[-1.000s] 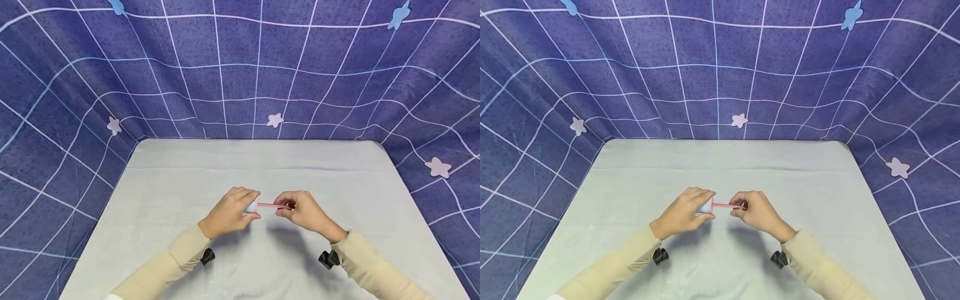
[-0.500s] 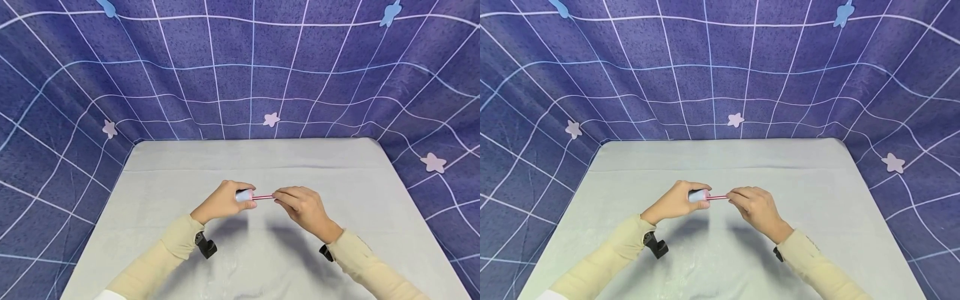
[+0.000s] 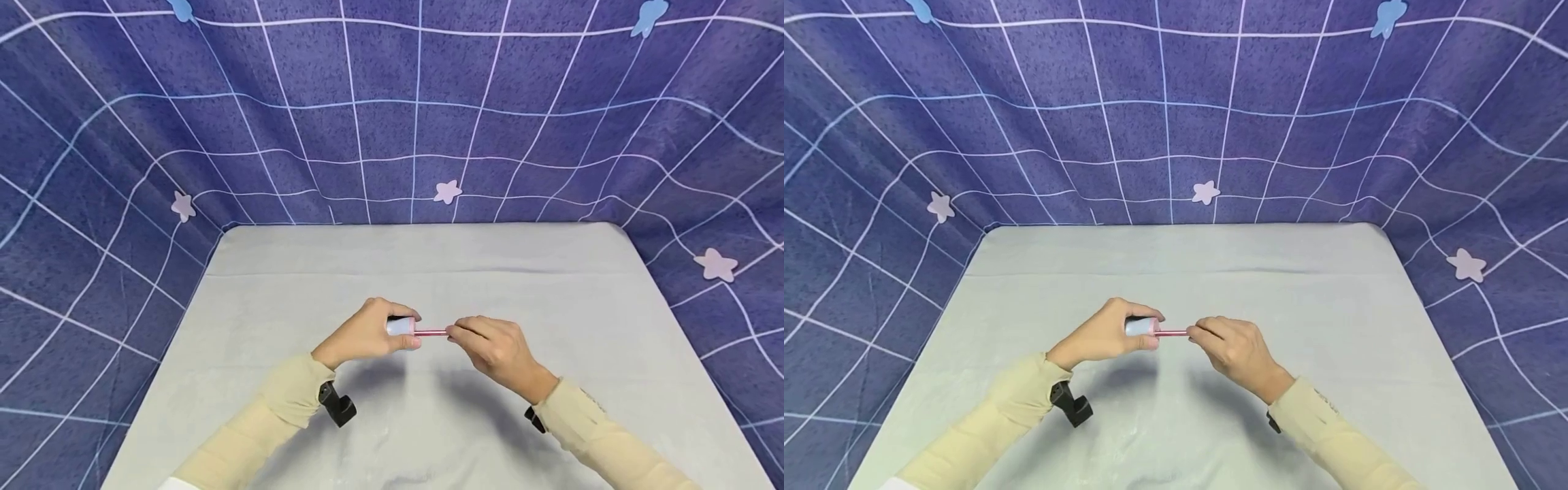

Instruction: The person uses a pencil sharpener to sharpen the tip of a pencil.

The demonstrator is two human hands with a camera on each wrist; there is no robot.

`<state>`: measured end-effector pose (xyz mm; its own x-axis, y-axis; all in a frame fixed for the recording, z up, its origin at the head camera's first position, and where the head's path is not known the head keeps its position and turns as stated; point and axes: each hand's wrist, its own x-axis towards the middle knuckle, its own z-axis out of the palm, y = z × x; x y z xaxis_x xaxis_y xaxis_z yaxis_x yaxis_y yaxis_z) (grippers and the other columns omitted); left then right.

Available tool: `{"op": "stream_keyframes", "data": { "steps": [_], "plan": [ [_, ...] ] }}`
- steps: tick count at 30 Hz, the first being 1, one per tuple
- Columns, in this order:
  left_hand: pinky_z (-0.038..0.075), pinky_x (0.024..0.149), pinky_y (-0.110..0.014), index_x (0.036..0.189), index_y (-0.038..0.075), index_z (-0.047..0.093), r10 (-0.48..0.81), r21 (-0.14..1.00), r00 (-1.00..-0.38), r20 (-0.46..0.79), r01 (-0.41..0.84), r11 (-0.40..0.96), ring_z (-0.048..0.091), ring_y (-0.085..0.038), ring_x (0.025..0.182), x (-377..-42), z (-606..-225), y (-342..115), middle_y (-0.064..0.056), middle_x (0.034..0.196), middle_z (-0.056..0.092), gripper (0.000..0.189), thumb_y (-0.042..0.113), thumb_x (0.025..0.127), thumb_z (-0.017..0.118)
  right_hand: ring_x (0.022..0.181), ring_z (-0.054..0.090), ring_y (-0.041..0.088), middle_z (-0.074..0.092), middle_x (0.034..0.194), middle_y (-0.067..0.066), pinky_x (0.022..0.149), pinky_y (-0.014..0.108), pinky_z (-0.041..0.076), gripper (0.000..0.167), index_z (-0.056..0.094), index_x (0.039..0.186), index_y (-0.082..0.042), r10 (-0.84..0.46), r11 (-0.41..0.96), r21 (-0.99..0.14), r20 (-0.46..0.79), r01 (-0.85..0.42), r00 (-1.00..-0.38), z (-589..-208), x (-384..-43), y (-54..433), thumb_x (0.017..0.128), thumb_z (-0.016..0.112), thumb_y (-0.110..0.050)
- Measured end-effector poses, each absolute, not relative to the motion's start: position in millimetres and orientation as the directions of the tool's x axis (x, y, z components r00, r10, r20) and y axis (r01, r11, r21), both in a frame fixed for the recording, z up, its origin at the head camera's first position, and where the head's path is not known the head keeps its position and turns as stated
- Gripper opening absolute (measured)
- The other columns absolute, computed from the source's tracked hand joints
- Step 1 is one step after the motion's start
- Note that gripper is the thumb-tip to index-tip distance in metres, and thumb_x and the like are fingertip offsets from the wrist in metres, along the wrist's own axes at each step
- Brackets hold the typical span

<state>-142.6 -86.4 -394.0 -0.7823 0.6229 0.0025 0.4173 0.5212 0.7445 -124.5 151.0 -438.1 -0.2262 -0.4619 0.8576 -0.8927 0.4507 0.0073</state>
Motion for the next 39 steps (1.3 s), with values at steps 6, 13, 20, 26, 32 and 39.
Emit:
{"op": "stream_keyframes", "data": {
  "steps": [6, 13, 20, 26, 32, 39],
  "plan": [
    [0.053, 0.077, -0.030, 0.114, 0.001, 0.067, 0.610, 0.545, -0.754, 0.244, 0.627, 0.557, 0.065, -0.017, 0.089, -129, -418, -75, -0.008, 0.103, 0.071, 0.050, 0.026, 0.073, 0.082, 0.054, 0.053, 0.003, 0.066, 0.074, -0.001, 0.047, 0.010, 0.040, 0.017, 0.072, 0.083, -0.005, -0.445, 0.451, -0.300, 0.741, -0.841, -0.503, -442, -112, 155, 0.093, 0.062, -0.015],
    [0.049, 0.085, -0.033, 0.109, -0.003, 0.067, 0.622, 0.191, -0.507, 0.596, 0.842, 0.504, 0.063, -0.020, 0.091, -116, -446, -78, -0.009, 0.102, 0.070, 0.053, 0.027, 0.069, 0.084, 0.053, 0.044, -0.003, 0.067, 0.070, -0.001, 0.045, 0.014, 0.039, 0.004, 0.074, 0.082, -0.003, -0.461, 0.444, -0.690, 0.371, -0.572, -0.806, -431, -109, 154, 0.078, 0.074, -0.001],
    [0.051, 0.081, -0.034, 0.109, -0.005, 0.064, 0.636, -0.125, -0.260, 0.727, 0.860, 0.495, 0.063, -0.023, 0.087, -115, -461, -77, -0.012, 0.099, 0.068, 0.042, 0.034, 0.097, 0.053, 0.050, 0.042, -0.001, 0.071, 0.073, 0.009, 0.044, 0.017, 0.036, 0.004, 0.074, 0.083, 0.000, -0.511, 0.369, -0.868, 0.111, -0.334, -0.853, -427, -119, 160, 0.080, 0.072, -0.002],
    [0.051, 0.082, -0.033, 0.111, -0.004, 0.063, 0.659, -0.154, -0.261, 0.706, 0.851, 0.502, 0.063, -0.023, 0.089, -121, -456, -76, -0.011, 0.102, 0.067, 0.041, 0.032, 0.093, 0.059, 0.053, 0.048, 0.000, 0.069, 0.071, 0.004, 0.046, 0.017, 0.041, 0.004, 0.074, 0.083, -0.003, -0.457, 0.405, -0.846, 0.142, -0.347, -0.878, -429, -121, 161, 0.079, 0.074, -0.004],
    [0.049, 0.082, -0.032, 0.113, -0.001, 0.063, 0.635, 0.013, -0.419, 0.649, 0.841, 0.541, 0.062, -0.020, 0.091, -127, -441, -76, -0.008, 0.103, 0.067, 0.051, 0.032, 0.075, 0.077, 0.063, 0.058, 0.001, 0.071, 0.078, 0.000, 0.051, 0.019, 0.048, 0.016, 0.074, 0.089, -0.008, -0.406, 0.485, -0.675, 0.390, -0.556, -0.827, -430, -119, 160, 0.074, 0.079, -0.006],
    [0.053, 0.081, -0.034, 0.113, -0.002, 0.066, 0.569, 0.324, -0.641, 0.515, 0.760, 0.563, 0.066, -0.022, 0.093, -137, -417, -75, -0.010, 0.102, 0.070, 0.051, 0.028, 0.075, 0.080, 0.073, 0.070, 0.016, 0.074, 0.088, 0.003, 0.059, 0.028, 0.053, 0.013, 0.074, 0.095, -0.009, -0.457, 0.562, -0.142, 0.768, -0.815, -0.449, -432, -127, 163, 0.084, 0.072, -0.016]
  ]
}}
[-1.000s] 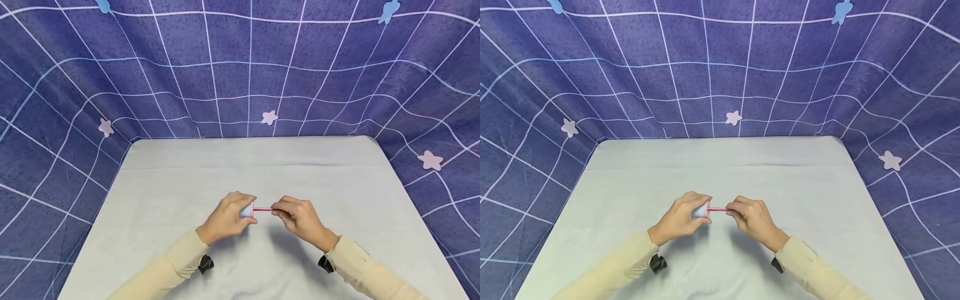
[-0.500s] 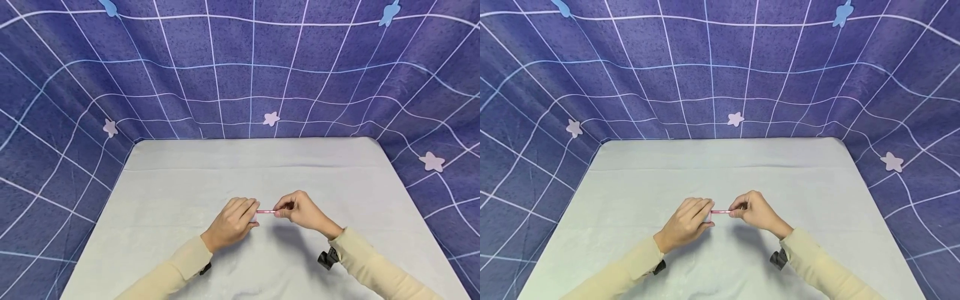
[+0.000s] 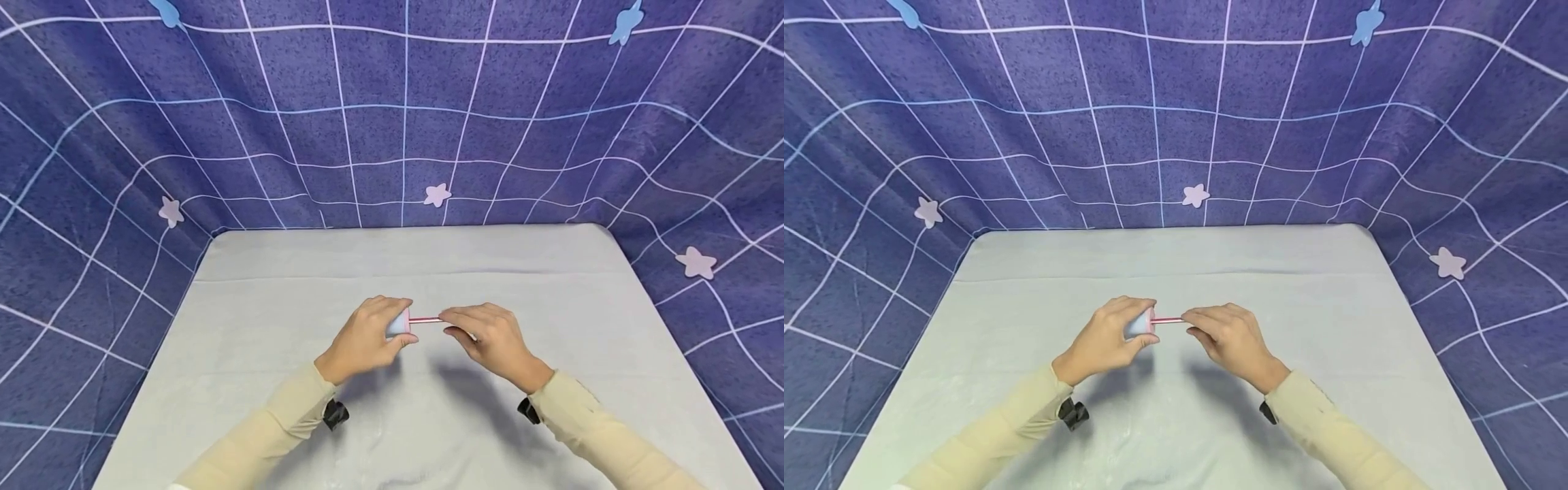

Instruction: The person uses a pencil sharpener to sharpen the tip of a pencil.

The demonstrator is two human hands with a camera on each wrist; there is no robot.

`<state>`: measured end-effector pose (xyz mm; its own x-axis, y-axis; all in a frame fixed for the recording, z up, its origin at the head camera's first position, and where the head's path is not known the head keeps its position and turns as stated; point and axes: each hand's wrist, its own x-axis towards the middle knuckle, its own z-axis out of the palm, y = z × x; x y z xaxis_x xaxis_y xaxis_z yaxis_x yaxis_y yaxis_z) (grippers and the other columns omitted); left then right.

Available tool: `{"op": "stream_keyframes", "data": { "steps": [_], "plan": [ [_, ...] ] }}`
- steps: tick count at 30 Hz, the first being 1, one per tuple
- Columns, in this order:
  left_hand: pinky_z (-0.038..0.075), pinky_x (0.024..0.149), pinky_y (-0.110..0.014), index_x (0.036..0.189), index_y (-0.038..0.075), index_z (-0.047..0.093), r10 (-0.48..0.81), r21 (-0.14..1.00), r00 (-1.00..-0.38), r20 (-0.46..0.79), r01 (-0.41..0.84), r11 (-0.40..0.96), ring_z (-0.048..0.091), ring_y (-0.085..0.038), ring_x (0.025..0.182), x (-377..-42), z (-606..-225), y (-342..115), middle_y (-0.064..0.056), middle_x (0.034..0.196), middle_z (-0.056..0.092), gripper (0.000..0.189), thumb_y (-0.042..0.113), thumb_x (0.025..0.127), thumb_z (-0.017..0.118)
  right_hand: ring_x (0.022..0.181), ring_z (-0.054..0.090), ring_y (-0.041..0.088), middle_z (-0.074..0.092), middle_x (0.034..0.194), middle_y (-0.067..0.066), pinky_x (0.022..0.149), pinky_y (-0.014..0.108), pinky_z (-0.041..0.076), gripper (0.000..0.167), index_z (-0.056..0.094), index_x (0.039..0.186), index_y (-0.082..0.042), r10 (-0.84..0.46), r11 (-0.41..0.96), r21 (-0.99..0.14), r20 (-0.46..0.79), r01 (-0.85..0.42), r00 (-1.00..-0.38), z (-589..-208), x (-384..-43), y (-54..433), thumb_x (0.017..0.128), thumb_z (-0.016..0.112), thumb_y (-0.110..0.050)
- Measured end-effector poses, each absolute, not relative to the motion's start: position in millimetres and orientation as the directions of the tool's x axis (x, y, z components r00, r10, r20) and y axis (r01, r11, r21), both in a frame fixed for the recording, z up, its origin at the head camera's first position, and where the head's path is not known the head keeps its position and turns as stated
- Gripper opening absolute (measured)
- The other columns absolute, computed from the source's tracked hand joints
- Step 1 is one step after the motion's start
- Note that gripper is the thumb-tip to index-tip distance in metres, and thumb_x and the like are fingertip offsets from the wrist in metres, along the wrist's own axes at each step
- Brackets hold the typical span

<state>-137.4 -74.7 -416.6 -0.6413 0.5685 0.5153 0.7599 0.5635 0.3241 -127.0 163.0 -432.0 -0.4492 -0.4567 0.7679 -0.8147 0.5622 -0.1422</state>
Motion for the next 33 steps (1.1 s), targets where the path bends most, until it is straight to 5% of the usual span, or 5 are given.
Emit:
{"op": "stream_keyframes", "data": {
  "steps": [5, 16, 26, 30, 33],
  "plan": [
    [0.050, 0.065, -0.024, 0.112, 0.001, 0.068, 0.557, 0.617, -0.799, 0.226, 0.559, 0.553, 0.063, -0.014, 0.078, -146, -395, -79, -0.007, 0.096, 0.071, 0.041, 0.024, 0.079, 0.077, 0.077, 0.070, 0.019, 0.074, 0.093, 0.005, 0.065, 0.031, 0.055, 0.023, 0.074, 0.099, -0.006, -0.474, 0.563, 0.097, 0.851, -0.821, -0.225, -430, -134, 159, 0.097, 0.054, -0.016],
    [0.049, 0.089, -0.031, 0.107, 0.001, 0.070, 0.662, 0.835, -0.749, 0.016, 0.374, 0.403, 0.065, -0.013, 0.095, -153, -381, -85, -0.001, 0.082, 0.074, 0.027, 0.018, 0.086, 0.070, 0.058, 0.064, 0.013, 0.074, 0.080, 0.005, 0.049, 0.024, 0.050, 0.016, 0.075, 0.089, -0.003, -0.498, 0.485, 0.348, 0.864, -0.802, 0.073, -418, -134, 153, 0.091, 0.059, -0.003],
    [0.052, 0.078, -0.031, 0.111, -0.001, 0.068, 0.599, 0.464, -0.695, 0.398, 0.716, 0.522, 0.066, -0.018, 0.089, -136, -400, -82, -0.009, 0.102, 0.071, 0.048, 0.023, 0.073, 0.082, 0.050, 0.059, 0.009, 0.073, 0.076, 0.004, 0.043, 0.018, 0.044, 0.012, 0.075, 0.088, -0.005, -0.463, 0.464, -0.224, 0.763, -0.857, -0.451, -419, -126, 149, 0.086, 0.064, 0.000],
    [0.049, 0.085, -0.034, 0.110, -0.002, 0.067, 0.642, 0.139, -0.492, 0.587, 0.843, 0.519, 0.064, -0.022, 0.093, -134, -415, -83, -0.010, 0.103, 0.070, 0.050, 0.029, 0.073, 0.081, 0.048, 0.056, 0.006, 0.073, 0.076, 0.012, 0.042, 0.017, 0.043, 0.012, 0.074, 0.089, 0.002, -0.453, 0.356, -0.786, 0.328, -0.505, -0.829, -412, -129, 150, 0.077, 0.074, 0.001],
    [0.049, 0.082, -0.033, 0.109, -0.002, 0.066, 0.691, -0.108, -0.300, 0.657, 0.871, 0.480, 0.063, -0.021, 0.089, -135, -424, -83, -0.011, 0.101, 0.069, 0.046, 0.032, 0.079, 0.073, 0.045, 0.054, 0.006, 0.072, 0.076, 0.015, 0.040, 0.018, 0.040, 0.017, 0.071, 0.095, 0.009, -0.482, 0.294, -0.952, -0.070, -0.086, -0.873, -409, -134, 154, 0.081, 0.070, -0.001]
  ]
}}
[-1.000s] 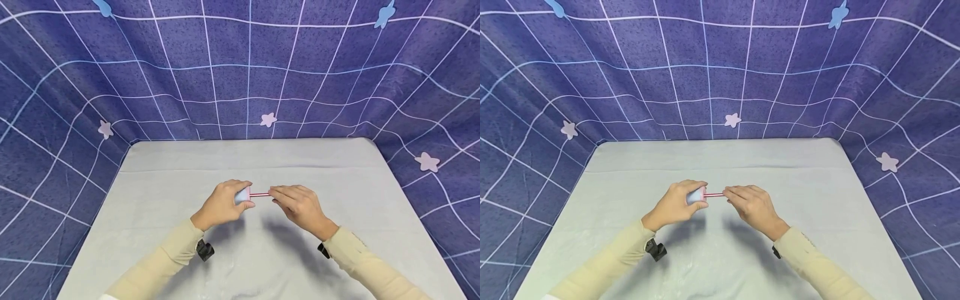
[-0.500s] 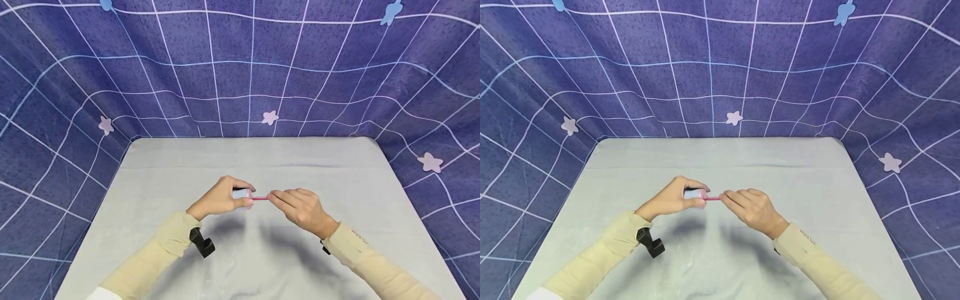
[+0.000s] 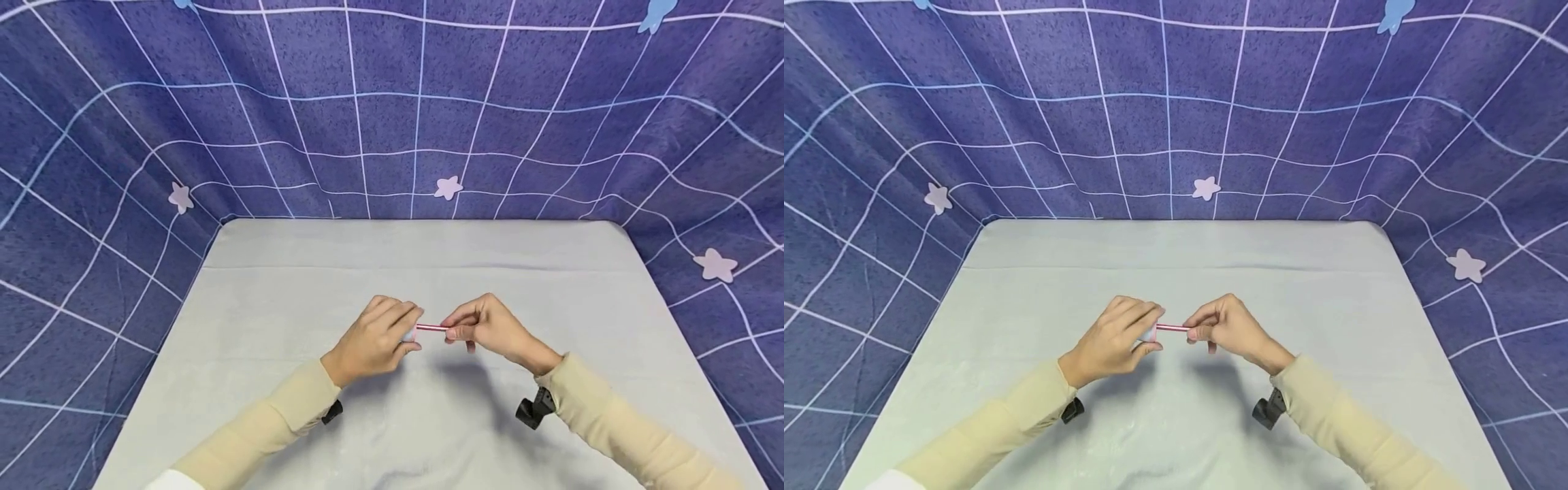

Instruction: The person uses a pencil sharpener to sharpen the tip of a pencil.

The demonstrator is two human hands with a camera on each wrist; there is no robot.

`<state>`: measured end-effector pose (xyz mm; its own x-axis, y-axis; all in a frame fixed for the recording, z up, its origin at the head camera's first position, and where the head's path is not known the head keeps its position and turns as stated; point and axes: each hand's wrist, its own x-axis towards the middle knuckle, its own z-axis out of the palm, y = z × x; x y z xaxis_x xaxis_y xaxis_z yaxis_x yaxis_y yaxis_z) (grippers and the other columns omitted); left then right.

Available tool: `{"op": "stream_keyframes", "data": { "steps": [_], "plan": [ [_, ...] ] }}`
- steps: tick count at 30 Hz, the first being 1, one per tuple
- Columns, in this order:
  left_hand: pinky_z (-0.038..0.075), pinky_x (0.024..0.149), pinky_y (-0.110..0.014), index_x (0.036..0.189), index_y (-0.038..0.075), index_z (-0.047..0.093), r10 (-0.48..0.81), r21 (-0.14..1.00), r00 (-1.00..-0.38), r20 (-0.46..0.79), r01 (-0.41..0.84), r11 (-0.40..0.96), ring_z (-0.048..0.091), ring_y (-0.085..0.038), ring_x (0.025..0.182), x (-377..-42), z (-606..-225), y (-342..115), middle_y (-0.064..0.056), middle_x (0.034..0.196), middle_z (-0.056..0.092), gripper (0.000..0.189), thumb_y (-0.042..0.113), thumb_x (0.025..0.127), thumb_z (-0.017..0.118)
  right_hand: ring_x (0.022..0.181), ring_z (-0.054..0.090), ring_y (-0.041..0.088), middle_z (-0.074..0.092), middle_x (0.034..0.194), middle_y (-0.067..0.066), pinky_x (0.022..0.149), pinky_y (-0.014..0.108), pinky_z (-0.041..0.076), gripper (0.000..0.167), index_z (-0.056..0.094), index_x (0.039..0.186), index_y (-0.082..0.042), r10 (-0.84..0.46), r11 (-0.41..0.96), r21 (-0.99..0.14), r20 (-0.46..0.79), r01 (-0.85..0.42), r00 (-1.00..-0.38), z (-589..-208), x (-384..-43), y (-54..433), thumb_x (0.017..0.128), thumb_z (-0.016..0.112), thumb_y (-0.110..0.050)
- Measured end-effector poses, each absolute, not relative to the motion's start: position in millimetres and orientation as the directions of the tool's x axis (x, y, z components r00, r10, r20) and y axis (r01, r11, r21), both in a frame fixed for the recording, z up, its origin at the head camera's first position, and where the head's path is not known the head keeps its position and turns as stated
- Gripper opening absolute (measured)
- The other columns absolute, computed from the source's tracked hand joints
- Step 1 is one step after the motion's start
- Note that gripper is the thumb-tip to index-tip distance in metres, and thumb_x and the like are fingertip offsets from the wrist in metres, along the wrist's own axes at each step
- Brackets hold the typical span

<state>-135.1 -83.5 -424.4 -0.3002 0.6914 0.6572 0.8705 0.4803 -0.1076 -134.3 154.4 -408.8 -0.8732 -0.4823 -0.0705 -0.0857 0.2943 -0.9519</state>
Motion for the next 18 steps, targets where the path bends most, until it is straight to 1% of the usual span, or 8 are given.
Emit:
{"op": "stream_keyframes", "data": {
  "steps": [3, 5, 6, 9, 11, 13, 15, 18],
  "plan": [
    [0.050, 0.080, -0.031, 0.108, -0.003, 0.066, 0.708, -0.267, -0.155, 0.689, 0.853, 0.447, 0.062, -0.022, 0.085, -137, -431, -82, -0.012, 0.099, 0.069, 0.041, 0.033, 0.091, 0.060, 0.046, 0.056, 0.007, 0.073, 0.077, 0.013, 0.040, 0.019, 0.034, 0.023, 0.068, 0.101, 0.011, -0.511, 0.307, -0.946, -0.256, 0.104, -0.821, -408, -139, 161, 0.083, 0.068, -0.004],
    [0.051, 0.079, -0.031, 0.108, -0.004, 0.065, 0.703, -0.297, -0.123, 0.700, 0.846, 0.443, 0.063, -0.022, 0.085, -138, -434, -80, -0.013, 0.099, 0.069, 0.041, 0.033, 0.096, 0.052, 0.047, 0.058, 0.009, 0.074, 0.078, 0.012, 0.040, 0.019, 0.033, 0.024, 0.069, 0.102, 0.009, -0.510, 0.332, -0.937, -0.272, 0.105, -0.816, -407, -140, 164, 0.084, 0.069, -0.007],
    [0.051, 0.080, -0.031, 0.109, -0.004, 0.065, 0.699, -0.288, -0.130, 0.703, 0.847, 0.447, 0.063, -0.022, 0.086, -138, -434, -80, -0.013, 0.100, 0.069, 0.042, 0.034, 0.098, 0.049, 0.048, 0.059, 0.010, 0.074, 0.079, 0.012, 0.040, 0.019, 0.034, 0.024, 0.069, 0.101, 0.007, -0.505, 0.345, -0.935, -0.256, 0.079, -0.824, -407, -141, 164, 0.083, 0.070, -0.008],
    [0.051, 0.082, -0.033, 0.112, -0.005, 0.063, 0.684, -0.202, -0.215, 0.698, 0.856, 0.476, 0.063, -0.023, 0.089, -138, -432, -80, -0.014, 0.102, 0.068, 0.044, 0.034, 0.095, 0.054, 0.056, 0.064, 0.012, 0.073, 0.083, 0.015, 0.046, 0.021, 0.046, 0.020, 0.071, 0.098, 0.005, -0.475, 0.367, -0.929, -0.143, -0.048, -0.868, -406, -140, 163, 0.081, 0.072, -0.007],
    [0.051, 0.084, -0.034, 0.114, -0.005, 0.063, 0.670, -0.109, -0.304, 0.677, 0.859, 0.500, 0.064, -0.024, 0.092, -138, -428, -81, -0.013, 0.104, 0.068, 0.046, 0.034, 0.089, 0.063, 0.063, 0.066, 0.011, 0.073, 0.085, 0.014, 0.052, 0.021, 0.051, 0.019, 0.072, 0.096, 0.003, -0.450, 0.392, -0.902, -0.019, -0.179, -0.893, -405, -138, 160, 0.080, 0.074, -0.006],
    [0.050, 0.085, -0.035, 0.114, -0.004, 0.063, 0.655, -0.002, -0.405, 0.638, 0.850, 0.527, 0.064, -0.024, 0.094, -139, -423, -83, -0.012, 0.106, 0.068, 0.049, 0.033, 0.083, 0.071, 0.067, 0.067, 0.010, 0.074, 0.085, 0.011, 0.058, 0.021, 0.054, 0.019, 0.073, 0.095, 0.000, -0.434, 0.437, -0.828, 0.148, -0.351, -0.889, -407, -135, 157, 0.077, 0.076, -0.004],
    [0.051, 0.087, -0.036, 0.114, -0.004, 0.064, 0.635, 0.125, -0.509, 0.582, 0.827, 0.548, 0.065, -0.024, 0.095, -141, -416, -84, -0.012, 0.106, 0.069, 0.051, 0.030, 0.078, 0.076, 0.069, 0.069, 0.010, 0.074, 0.086, 0.007, 0.057, 0.021, 0.054, 0.021, 0.075, 0.094, -0.004, -0.426, 0.493, -0.683, 0.351, -0.539, -0.834, -410, -133, 155, 0.074, 0.079, -0.004],
    [0.052, 0.086, -0.035, 0.115, -0.004, 0.065, 0.607, 0.320, -0.642, 0.468, 0.763, 0.561, 0.067, -0.024, 0.096, -145, -405, -84, -0.012, 0.106, 0.070, 0.051, 0.028, 0.077, 0.078, 0.070, 0.071, 0.015, 0.075, 0.085, 0.004, 0.057, 0.026, 0.055, 0.021, 0.076, 0.093, -0.008, -0.431, 0.539, -0.403, 0.623, -0.740, -0.653, -416, -133, 154, 0.073, 0.079, -0.006]
  ]
}}
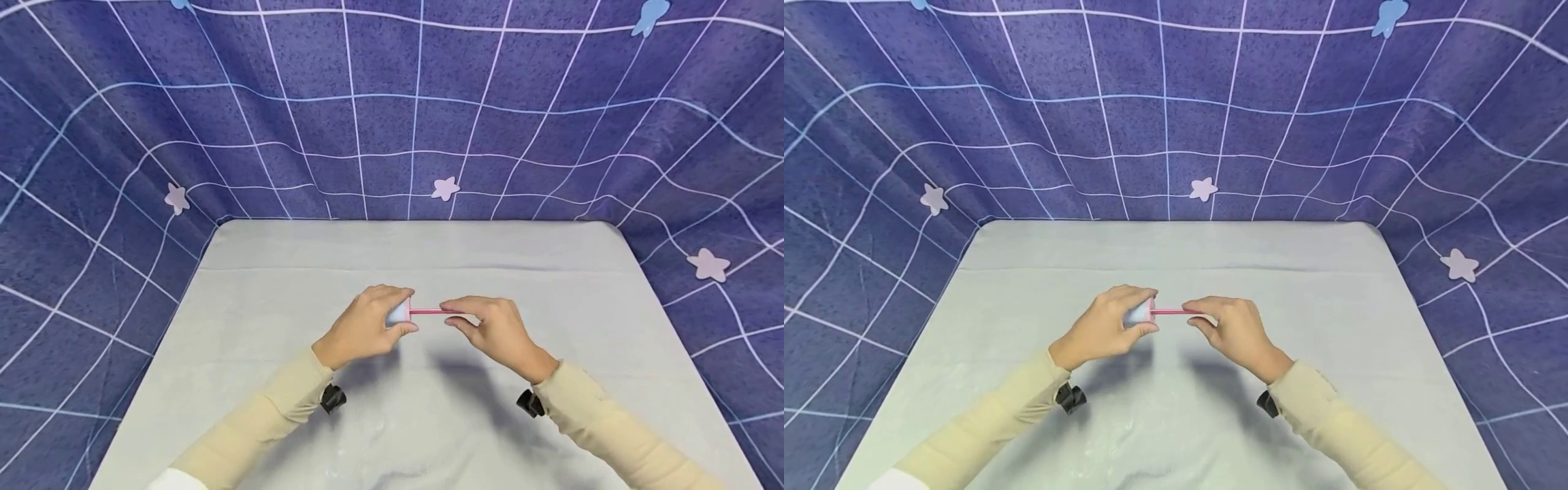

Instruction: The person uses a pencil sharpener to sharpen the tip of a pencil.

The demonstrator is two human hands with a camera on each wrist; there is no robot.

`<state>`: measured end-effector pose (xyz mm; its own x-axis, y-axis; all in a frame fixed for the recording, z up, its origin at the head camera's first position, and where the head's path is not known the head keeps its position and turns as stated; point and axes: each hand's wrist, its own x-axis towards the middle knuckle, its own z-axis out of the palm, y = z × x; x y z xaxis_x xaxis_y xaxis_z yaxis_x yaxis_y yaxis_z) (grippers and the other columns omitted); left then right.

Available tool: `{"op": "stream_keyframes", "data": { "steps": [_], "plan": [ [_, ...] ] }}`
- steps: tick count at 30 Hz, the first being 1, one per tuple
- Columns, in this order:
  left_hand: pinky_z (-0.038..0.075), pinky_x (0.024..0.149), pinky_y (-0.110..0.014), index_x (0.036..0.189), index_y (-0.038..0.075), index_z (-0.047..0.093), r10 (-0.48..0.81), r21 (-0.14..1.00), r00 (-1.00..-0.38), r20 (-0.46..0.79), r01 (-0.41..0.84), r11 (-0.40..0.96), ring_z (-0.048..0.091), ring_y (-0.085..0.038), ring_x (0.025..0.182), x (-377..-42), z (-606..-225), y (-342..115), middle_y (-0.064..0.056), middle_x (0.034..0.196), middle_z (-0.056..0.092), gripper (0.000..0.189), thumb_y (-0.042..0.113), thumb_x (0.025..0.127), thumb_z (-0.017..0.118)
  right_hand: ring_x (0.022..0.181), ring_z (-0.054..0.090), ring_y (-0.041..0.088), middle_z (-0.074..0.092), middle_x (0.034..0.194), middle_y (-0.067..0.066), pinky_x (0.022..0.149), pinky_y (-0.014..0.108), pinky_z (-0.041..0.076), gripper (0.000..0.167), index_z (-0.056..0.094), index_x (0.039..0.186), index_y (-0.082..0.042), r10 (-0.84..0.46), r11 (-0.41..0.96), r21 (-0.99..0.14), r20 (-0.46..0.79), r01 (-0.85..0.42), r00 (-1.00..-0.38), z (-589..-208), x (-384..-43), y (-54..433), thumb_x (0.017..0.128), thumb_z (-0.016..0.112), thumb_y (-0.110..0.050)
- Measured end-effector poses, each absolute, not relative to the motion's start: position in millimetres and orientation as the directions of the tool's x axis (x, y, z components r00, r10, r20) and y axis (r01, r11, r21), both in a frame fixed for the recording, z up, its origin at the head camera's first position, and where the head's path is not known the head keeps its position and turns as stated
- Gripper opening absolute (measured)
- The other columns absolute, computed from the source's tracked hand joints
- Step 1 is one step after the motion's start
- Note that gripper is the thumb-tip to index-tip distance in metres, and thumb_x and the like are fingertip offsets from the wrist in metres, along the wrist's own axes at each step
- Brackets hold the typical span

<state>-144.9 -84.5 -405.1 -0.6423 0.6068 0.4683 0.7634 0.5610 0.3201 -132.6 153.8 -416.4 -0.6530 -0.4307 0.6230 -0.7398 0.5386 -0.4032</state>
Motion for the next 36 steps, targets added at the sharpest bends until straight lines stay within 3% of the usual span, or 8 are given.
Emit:
{"op": "stream_keyframes", "data": {
  "steps": [6, 9, 15, 18, 23, 29, 33, 36],
  "plan": [
    [0.052, 0.066, -0.025, 0.114, 0.003, 0.067, 0.612, 0.612, -0.765, 0.200, 0.586, 0.532, 0.063, -0.013, 0.076, -154, -384, -90, -0.004, 0.093, 0.071, 0.040, 0.025, 0.082, 0.074, 0.070, 0.071, 0.019, 0.075, 0.086, 0.004, 0.060, 0.031, 0.056, 0.020, 0.076, 0.095, -0.007, -0.457, 0.529, 0.034, 0.853, -0.848, -0.252, -421, -138, 150, 0.095, 0.058, -0.015],
    [0.053, 0.078, -0.028, 0.114, 0.005, 0.068, 0.630, 0.699, -0.772, 0.085, 0.497, 0.514, 0.065, -0.012, 0.084, -158, -377, -93, 0.005, 0.082, 0.072, 0.036, 0.025, 0.084, 0.072, 0.069, 0.070, 0.018, 0.075, 0.087, 0.005, 0.060, 0.030, 0.056, 0.020, 0.075, 0.096, -0.005, -0.484, 0.525, 0.200, 0.869, -0.827, -0.097, -420, -140, 148, 0.095, 0.057, -0.011],
    [0.048, 0.096, -0.039, 0.112, 0.005, 0.069, 0.648, 0.771, -0.761, -0.009, 0.408, 0.489, 0.064, -0.018, 0.104, -160, -371, -92, 0.002, 0.082, 0.075, 0.031, 0.021, 0.085, 0.071, 0.060, 0.067, 0.014, 0.074, 0.078, 0.004, 0.048, 0.025, 0.049, 0.014, 0.075, 0.090, -0.004, -0.468, 0.548, 0.336, 0.882, -0.766, 0.052, -418, -143, 143, 0.090, 0.064, -0.012],
    [0.052, 0.084, -0.032, 0.112, 0.005, 0.069, 0.603, 0.742, -0.797, 0.026, 0.420, 0.523, 0.065, -0.016, 0.091, -157, -372, -87, -0.001, 0.090, 0.073, 0.034, 0.021, 0.082, 0.074, 0.054, 0.064, 0.014, 0.072, 0.074, 0.002, 0.045, 0.025, 0.048, 0.018, 0.075, 0.087, -0.005, -0.457, 0.545, 0.247, 0.889, -0.801, -0.037, -416, -143, 143, 0.093, 0.060, -0.014],
    [0.051, 0.070, -0.028, 0.114, 0.002, 0.068, 0.523, 0.621, -0.817, 0.243, 0.546, 0.563, 0.063, -0.017, 0.083, -145, -383, -81, -0.008, 0.100, 0.071, 0.046, 0.021, 0.074, 0.081, 0.055, 0.066, 0.014, 0.073, 0.074, 0.004, 0.045, 0.025, 0.050, 0.012, 0.075, 0.085, -0.006, -0.449, 0.524, -0.102, 0.811, -0.846, -0.376, -411, -138, 144, 0.089, 0.066, -0.013],
    [0.050, 0.083, -0.035, 0.111, -0.002, 0.067, 0.578, 0.216, -0.593, 0.561, 0.779, 0.589, 0.064, -0.022, 0.092, -138, -408, -82, -0.011, 0.104, 0.070, 0.051, 0.028, 0.073, 0.081, 0.047, 0.052, 0.002, 0.073, 0.076, 0.010, 0.042, 0.021, 0.043, 0.011, 0.075, 0.088, 0.001, -0.446, 0.404, -0.766, 0.313, -0.501, -0.839, -402, -142, 143, 0.078, 0.074, -0.002],
    [0.049, 0.084, -0.033, 0.110, -0.002, 0.066, 0.672, -0.110, -0.375, 0.638, 0.820, 0.562, 0.062, -0.022, 0.091, -140, -417, -83, -0.010, 0.103, 0.068, 0.051, 0.030, 0.072, 0.080, 0.049, 0.055, 0.005, 0.073, 0.073, 0.007, 0.042, 0.021, 0.042, 0.021, 0.068, 0.098, 0.012, -0.497, 0.271, -0.962, -0.116, -0.026, -0.860, -407, -154, 149, 0.083, 0.068, -0.002],
    [0.049, 0.083, -0.031, 0.109, -0.002, 0.066, 0.711, -0.244, -0.272, 0.649, 0.811, 0.533, 0.062, -0.022, 0.089, -143, -421, -82, -0.011, 0.102, 0.068, 0.050, 0.030, 0.073, 0.078, 0.048, 0.055, 0.006, 0.072, 0.070, -0.001, 0.040, 0.018, 0.033, 0.025, 0.066, 0.102, 0.013, -0.514, 0.274, -0.955, -0.246, 0.114, -0.822, -411, -161, 153, 0.084, 0.067, -0.004]
  ]
}}
